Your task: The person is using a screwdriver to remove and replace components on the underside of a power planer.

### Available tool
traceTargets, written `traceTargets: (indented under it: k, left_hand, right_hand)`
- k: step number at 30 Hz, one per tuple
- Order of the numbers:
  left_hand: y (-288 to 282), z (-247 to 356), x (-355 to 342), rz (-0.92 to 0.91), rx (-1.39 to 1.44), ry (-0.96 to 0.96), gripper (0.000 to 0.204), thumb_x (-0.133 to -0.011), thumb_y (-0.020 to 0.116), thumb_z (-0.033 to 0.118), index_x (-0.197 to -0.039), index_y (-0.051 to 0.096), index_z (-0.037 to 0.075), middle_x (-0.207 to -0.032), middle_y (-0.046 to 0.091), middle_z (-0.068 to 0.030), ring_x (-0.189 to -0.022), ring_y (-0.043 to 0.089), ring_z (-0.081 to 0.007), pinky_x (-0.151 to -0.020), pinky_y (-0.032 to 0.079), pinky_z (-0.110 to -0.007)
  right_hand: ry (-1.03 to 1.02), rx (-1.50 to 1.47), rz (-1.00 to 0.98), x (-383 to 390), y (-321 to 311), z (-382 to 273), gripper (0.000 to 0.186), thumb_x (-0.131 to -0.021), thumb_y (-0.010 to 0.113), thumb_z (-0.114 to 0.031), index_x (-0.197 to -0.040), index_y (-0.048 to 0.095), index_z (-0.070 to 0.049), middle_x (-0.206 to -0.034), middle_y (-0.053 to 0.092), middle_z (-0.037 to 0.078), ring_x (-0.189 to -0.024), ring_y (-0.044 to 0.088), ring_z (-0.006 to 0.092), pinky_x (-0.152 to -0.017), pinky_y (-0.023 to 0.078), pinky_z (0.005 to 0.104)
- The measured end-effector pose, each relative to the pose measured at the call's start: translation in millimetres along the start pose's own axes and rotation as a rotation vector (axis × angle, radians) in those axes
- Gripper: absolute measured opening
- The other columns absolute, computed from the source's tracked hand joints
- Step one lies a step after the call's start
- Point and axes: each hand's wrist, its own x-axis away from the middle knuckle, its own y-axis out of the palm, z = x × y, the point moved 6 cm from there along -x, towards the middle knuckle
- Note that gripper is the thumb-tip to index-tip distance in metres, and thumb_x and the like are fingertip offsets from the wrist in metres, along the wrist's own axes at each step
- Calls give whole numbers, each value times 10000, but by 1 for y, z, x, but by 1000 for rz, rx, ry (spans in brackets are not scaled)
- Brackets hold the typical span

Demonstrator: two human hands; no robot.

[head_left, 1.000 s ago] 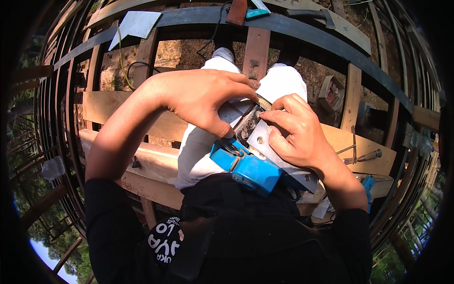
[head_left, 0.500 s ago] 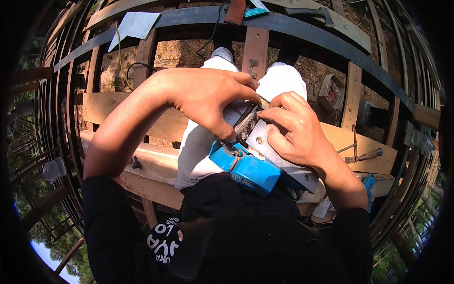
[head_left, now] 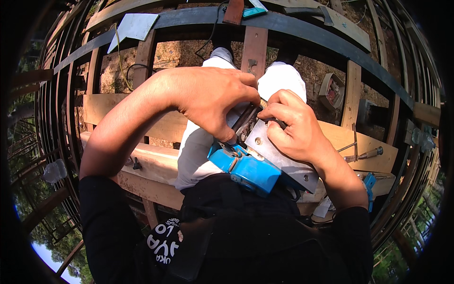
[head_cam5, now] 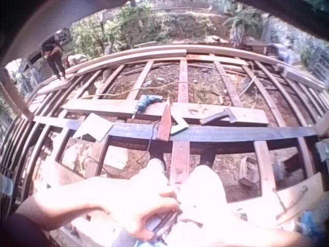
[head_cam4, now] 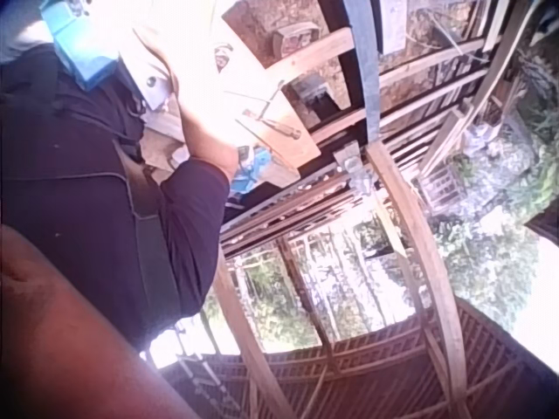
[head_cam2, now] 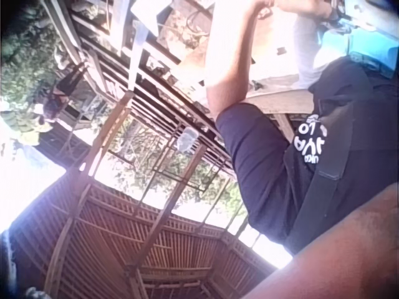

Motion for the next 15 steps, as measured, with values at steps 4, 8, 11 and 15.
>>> traceTargets:
  k: [4,8,11,15]
  left_hand:
    - [-1,-1,-3,-21,18,17,734,-616,849,333,-1218,602,-6,-1207,577,-186,-1129,590,-363,-957,491,-425]
    - [1,-2,-6,-35,24,14,746,-602,850,341,-1204,583,-9,-1183,571,-185,-1118,588,-364,-943,493,-423]
    - [1,-2,-8,-50,33,25,750,-599,844,337,-1200,566,-14,-1172,560,-181,-1111,584,-364,-937,495,-422]
    - [1,-2,-12,-57,42,68,758,-591,835,325,-1196,541,-25,-1146,541,-176,-1104,573,-361,-932,496,-424]
  right_hand:
    - [23,-46,5,1,0,2,193,-700,576,-32,-854,687,4,-865,587,134,-863,601,314,-789,501,401]
    - [10,-49,7,2,0,3,196,-702,574,-32,-857,687,5,-863,586,134,-865,601,310,-778,501,400]
    - [30,-54,-3,2,0,4,194,-704,574,-34,-858,685,7,-861,584,135,-863,600,308,-777,498,402]
    - [33,-51,-3,2,0,5,188,-709,572,-38,-857,680,7,-856,580,133,-862,597,309,-781,495,404]
